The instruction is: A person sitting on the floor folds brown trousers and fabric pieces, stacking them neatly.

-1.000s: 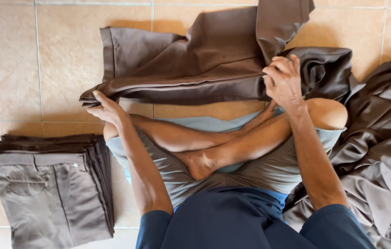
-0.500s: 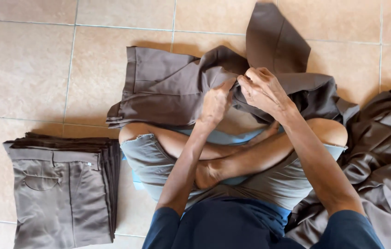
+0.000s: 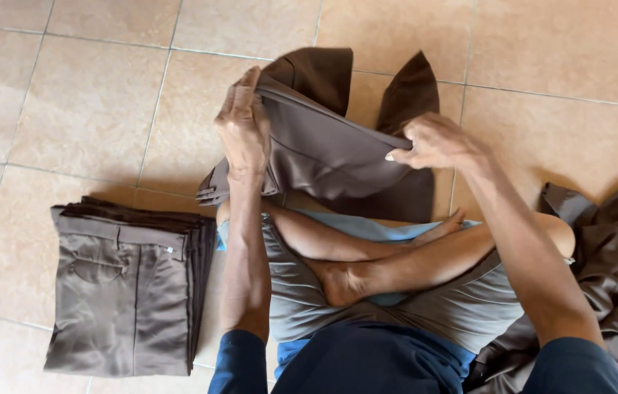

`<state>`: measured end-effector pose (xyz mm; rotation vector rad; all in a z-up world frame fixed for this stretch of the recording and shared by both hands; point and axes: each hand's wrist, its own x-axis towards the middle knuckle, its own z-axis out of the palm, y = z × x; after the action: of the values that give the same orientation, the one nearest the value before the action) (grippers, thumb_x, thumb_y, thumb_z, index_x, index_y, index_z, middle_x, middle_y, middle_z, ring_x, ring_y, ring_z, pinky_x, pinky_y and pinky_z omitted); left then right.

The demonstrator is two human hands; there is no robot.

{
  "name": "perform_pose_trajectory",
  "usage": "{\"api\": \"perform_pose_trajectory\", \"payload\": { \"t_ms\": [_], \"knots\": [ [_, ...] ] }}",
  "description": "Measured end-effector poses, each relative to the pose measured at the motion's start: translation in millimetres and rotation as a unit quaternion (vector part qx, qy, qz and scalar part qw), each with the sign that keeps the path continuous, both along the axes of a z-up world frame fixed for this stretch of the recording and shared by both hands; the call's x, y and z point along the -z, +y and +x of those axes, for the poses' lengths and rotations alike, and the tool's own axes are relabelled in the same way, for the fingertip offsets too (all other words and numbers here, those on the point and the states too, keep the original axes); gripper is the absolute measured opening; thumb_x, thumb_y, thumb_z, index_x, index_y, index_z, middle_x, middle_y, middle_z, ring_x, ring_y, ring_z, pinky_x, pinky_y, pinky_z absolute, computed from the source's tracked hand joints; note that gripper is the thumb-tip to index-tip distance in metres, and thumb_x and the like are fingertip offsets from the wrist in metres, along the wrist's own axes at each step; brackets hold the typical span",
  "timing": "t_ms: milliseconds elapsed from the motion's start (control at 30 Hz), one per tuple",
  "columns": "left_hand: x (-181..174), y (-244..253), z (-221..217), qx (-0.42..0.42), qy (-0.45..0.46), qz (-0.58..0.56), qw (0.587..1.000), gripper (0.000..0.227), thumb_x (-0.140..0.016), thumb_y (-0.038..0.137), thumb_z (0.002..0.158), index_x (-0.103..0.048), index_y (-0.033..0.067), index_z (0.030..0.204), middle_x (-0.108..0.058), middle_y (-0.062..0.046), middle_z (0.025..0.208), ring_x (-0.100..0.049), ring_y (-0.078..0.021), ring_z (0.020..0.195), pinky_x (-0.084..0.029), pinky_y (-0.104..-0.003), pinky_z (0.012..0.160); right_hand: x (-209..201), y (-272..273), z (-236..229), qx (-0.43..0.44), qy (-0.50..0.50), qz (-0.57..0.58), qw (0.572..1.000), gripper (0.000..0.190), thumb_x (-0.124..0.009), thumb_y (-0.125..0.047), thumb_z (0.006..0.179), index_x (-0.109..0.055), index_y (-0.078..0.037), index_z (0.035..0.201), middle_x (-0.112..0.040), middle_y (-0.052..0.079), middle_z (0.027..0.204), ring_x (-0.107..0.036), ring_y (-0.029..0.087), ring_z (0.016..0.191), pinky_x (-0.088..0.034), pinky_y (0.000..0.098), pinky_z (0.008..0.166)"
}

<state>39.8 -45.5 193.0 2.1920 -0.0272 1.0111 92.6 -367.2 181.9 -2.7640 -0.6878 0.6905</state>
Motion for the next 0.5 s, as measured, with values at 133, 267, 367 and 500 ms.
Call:
{"api": "perform_pose_trajectory", "payload": {
  "t_ms": [133,267,367,500],
  "knots": [
    [35,15,16,-0.024,-0.032,0.018,0.999,0.046,-0.057,-0.015,0.091,-0.069,0.0088,0.128,-0.075,-0.022,0.122,-0.069,-0.0075,0.054,-0.054,-0.013,0.039,115,18,-24,-0.061,-0.21,0.14,0.966,0.035,-0.071,-0.034,0.084,-0.077,0.0,0.091,-0.073,0.013,0.079,-0.066,0.029,0.055,-0.053,0.0378,0.052],
    [25,-2,12,-0.048,0.006,0.007,0.999,0.042,-0.058,-0.014,0.085,-0.072,0.0072,0.119,-0.075,-0.011,0.119,-0.078,-0.0215,0.077,-0.066,-0.028,0.067,176,50,-65,0.083,-0.132,0.173,0.972,0.047,-0.074,-0.032,0.08,-0.071,-0.006,0.118,-0.072,0.015,0.104,-0.069,0.037,0.085,-0.054,0.0423,0.076],
    [45,7,34,-0.057,0.014,0.035,0.998,0.037,-0.057,-0.015,0.084,-0.072,0.0026,0.113,-0.077,-0.013,0.112,-0.073,-0.0177,0.062,-0.061,-0.025,0.054,215,34,-54,0.098,-0.224,0.145,0.959,0.04,-0.07,-0.024,0.08,-0.075,-0.002,0.113,-0.076,0.018,0.095,-0.068,0.039,0.074,-0.053,0.0424,0.066],
    [61,33,64,-0.069,-0.012,0.047,0.996,0.033,-0.056,-0.013,0.09,-0.07,0.0047,0.114,-0.078,-0.014,0.108,-0.063,-0.0087,0.048,-0.055,-0.018,0.04,143,-27,-9,0.117,-0.375,0.141,0.909,0.029,-0.07,-0.012,0.083,-0.072,0.0,0.11,-0.071,0.018,0.1,-0.066,0.037,0.08,-0.054,0.0444,0.071]
  ]
}}
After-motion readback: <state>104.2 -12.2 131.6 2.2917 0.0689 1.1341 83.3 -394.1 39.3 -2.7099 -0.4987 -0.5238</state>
